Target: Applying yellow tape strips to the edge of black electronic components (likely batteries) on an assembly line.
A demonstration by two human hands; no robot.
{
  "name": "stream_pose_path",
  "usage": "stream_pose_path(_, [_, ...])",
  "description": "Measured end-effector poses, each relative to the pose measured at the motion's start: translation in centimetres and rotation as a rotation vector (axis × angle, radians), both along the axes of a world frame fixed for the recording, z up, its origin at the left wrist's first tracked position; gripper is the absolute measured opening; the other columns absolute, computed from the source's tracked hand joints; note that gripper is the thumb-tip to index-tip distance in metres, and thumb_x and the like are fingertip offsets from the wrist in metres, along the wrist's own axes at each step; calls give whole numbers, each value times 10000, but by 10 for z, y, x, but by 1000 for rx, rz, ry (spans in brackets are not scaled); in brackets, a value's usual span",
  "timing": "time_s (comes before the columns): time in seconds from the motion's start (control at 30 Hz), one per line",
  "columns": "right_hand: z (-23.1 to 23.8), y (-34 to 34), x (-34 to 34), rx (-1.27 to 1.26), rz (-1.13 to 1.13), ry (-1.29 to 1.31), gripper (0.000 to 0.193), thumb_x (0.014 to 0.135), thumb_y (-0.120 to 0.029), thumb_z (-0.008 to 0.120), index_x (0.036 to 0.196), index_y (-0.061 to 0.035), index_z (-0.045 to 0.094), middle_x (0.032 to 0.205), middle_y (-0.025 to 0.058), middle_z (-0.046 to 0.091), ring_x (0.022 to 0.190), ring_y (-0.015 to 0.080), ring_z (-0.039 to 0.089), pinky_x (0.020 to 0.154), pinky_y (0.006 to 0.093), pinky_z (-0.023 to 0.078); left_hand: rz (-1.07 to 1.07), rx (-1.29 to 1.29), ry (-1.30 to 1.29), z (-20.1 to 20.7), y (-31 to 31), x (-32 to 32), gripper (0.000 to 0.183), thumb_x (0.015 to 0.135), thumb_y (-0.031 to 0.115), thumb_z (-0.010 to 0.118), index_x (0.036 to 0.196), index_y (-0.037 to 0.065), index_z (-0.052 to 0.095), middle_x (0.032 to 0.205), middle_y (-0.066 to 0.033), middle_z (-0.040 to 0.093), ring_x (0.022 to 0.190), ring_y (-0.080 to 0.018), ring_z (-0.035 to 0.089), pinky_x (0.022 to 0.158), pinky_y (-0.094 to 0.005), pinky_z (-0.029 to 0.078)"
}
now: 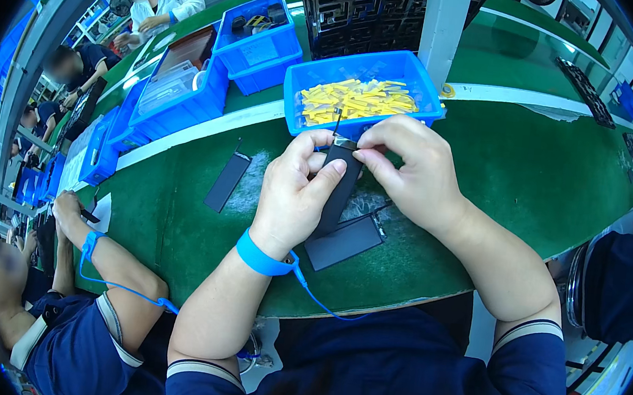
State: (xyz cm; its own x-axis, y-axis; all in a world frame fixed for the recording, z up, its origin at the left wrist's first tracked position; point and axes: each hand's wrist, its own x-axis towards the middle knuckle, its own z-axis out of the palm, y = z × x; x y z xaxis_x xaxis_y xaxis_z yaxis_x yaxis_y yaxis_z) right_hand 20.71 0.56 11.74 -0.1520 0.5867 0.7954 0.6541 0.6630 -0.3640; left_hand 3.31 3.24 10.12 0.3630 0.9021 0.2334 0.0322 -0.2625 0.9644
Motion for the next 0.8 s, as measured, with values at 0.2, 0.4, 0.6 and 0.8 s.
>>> stream_pose_path(0.2, [1,2,1,-409,63,301,87,764,-44,668,827,-12,617,746,105,590,665,234,586,616,340,474,9,127,131,1,-1,-1,256,849,81,619,1084,18,539,645,-68,600,559,-95,489,547,-265,414])
stream_pose_path(0.4, [2,-2,0,-203,-58,107,43,796,-38,627,826,-14,608,759,112,596,679,278,583,606,352,467,1,127,134,1,-1,0,263,852,81,617,1089,7,534,682,-76,630,600,-89,531,576,-259,438])
stream_pose_path(0.6, [8,-1,1,120,0,17,107,736,-28,671,815,-38,600,825,96,620,824,293,590,733,382,461,-47,-125,-124,4,-1,1,264,866,82,613,1092,-23,525,794,-84,681,715,-91,599,644,-255,477])
stream_pose_path(0.8, [0,-4,-6,110,-36,-3,112,729,-45,692,814,-43,619,859,78,647,867,269,607,761,370,468,-22,10,-81,-2,2,1,279,869,79,614,1115,-1,511,815,-98,686,739,-116,624,667,-281,489])
